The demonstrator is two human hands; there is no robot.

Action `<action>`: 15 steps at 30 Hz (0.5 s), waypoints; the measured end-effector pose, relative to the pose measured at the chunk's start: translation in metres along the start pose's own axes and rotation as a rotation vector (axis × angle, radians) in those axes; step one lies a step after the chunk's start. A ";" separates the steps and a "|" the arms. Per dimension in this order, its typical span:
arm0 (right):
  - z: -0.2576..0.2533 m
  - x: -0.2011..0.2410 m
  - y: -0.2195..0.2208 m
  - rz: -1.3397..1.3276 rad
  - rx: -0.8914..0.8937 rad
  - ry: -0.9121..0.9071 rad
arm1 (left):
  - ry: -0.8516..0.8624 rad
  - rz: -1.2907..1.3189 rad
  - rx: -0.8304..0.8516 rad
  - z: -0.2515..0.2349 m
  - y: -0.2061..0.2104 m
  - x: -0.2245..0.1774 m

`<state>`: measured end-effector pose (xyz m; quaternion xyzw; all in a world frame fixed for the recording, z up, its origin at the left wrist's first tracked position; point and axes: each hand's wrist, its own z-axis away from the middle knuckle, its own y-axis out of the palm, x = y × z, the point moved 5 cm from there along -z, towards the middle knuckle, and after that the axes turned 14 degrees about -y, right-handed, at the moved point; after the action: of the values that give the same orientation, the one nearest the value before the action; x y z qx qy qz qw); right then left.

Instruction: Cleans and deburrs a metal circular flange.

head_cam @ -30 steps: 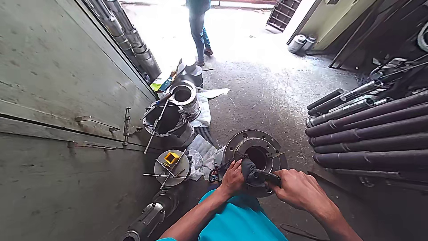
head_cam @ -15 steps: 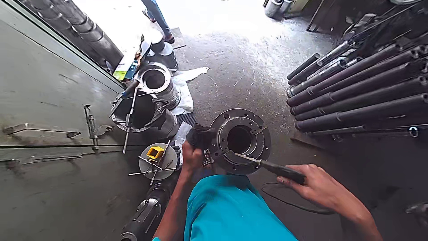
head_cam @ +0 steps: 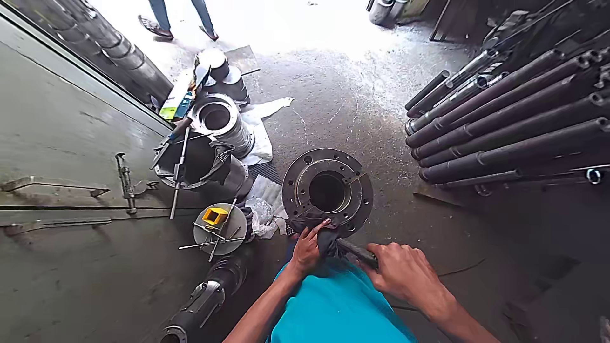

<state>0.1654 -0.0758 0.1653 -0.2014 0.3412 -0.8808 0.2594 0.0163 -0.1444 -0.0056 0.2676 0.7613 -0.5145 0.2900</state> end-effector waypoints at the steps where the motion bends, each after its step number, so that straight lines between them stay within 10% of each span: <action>1: 0.001 0.003 0.000 0.019 -0.011 -0.018 | -0.018 -0.008 -0.078 0.002 0.005 0.002; 10: 0.022 -0.038 0.023 -0.170 -0.098 -0.109 | -0.073 -0.069 -0.059 0.000 -0.003 -0.012; 15: 0.049 -0.100 0.052 -0.379 -0.343 -0.022 | -0.576 0.052 -0.104 0.011 -0.058 -0.010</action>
<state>0.2861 -0.0736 0.1449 -0.3123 0.4390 -0.8406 0.0555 -0.0163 -0.1746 0.0351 0.1147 0.6659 -0.5221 0.5204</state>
